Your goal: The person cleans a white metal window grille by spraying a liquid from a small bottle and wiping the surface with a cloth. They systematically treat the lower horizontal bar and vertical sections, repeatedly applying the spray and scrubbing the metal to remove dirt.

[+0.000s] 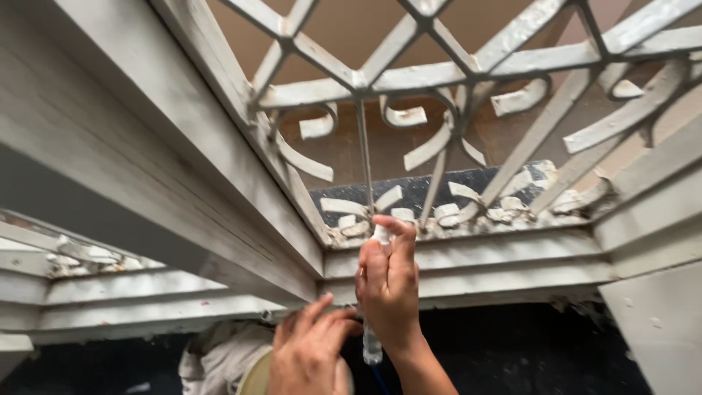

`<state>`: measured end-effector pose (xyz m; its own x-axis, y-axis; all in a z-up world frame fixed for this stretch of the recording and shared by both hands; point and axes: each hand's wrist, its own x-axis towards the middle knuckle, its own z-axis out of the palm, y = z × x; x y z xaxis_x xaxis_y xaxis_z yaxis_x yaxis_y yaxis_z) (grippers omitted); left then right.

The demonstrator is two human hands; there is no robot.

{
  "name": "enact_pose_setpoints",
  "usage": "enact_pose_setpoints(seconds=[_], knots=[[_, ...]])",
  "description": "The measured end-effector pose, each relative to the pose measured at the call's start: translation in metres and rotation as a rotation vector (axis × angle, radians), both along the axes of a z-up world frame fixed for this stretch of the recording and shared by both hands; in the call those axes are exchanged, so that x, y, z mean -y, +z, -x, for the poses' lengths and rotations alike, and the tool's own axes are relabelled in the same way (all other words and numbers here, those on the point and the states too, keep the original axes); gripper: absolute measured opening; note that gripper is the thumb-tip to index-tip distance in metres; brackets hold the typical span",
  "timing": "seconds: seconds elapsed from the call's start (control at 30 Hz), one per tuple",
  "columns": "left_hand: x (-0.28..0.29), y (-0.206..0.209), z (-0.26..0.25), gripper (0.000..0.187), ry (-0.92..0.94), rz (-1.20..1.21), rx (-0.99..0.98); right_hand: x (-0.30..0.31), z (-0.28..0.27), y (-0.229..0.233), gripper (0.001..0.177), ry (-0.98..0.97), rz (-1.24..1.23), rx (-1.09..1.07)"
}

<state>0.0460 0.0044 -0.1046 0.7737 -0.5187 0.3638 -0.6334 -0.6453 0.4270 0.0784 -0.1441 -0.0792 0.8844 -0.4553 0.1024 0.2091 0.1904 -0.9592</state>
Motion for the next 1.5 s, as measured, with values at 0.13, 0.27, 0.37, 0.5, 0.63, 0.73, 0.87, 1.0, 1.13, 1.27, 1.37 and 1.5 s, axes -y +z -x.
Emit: enact_pose_setpoints(seconds=[0.13,0.27,0.37,0.5,0.63,0.73,0.87,1.0,1.13,1.27,1.37,1.5], knots=[[0.004,-0.020,-0.007,0.039,0.099,0.019,0.001,-0.007,-0.012,0.008,0.036,0.123,0.118,0.166],[0.009,-0.035,-0.012,0.034,0.209,0.050,0.101,-0.010,-0.028,0.002,0.033,0.050,0.148,0.182],[0.013,-0.050,-0.017,0.016,0.220,-0.021,0.201,-0.008,-0.030,-0.011,0.028,0.005,0.041,0.103],[0.004,-0.048,-0.019,0.011,0.067,-0.077,0.244,-0.002,-0.012,-0.022,0.033,-0.053,0.104,-0.119],[0.011,-0.049,-0.015,0.018,0.127,0.002,0.173,0.003,0.004,-0.040,0.035,-0.070,0.147,-0.277],[0.011,-0.047,-0.016,0.020,0.119,0.012,0.190,0.003,0.008,-0.057,0.031,-0.159,0.176,-0.266],[0.004,-0.030,-0.012,0.029,0.056,-0.007,0.041,0.000,0.012,-0.054,0.030,-0.168,0.399,-0.277],[-0.002,-0.009,-0.008,0.034,0.002,-0.004,-0.075,-0.004,0.008,-0.035,0.032,-0.133,0.517,-0.194],[-0.006,0.001,-0.006,0.038,0.008,0.042,-0.057,-0.009,-0.006,-0.035,0.030,-0.201,0.748,-0.040],[-0.013,0.013,-0.001,0.034,0.026,0.055,-0.121,-0.022,-0.011,-0.040,0.028,-0.273,0.719,-0.126],[-0.017,0.022,0.004,0.031,0.029,0.066,-0.143,-0.028,-0.011,-0.041,0.025,-0.334,0.846,0.049],[-0.023,0.032,0.005,0.025,0.021,0.059,-0.142,-0.035,-0.008,-0.033,0.031,-0.236,0.692,-0.067]])
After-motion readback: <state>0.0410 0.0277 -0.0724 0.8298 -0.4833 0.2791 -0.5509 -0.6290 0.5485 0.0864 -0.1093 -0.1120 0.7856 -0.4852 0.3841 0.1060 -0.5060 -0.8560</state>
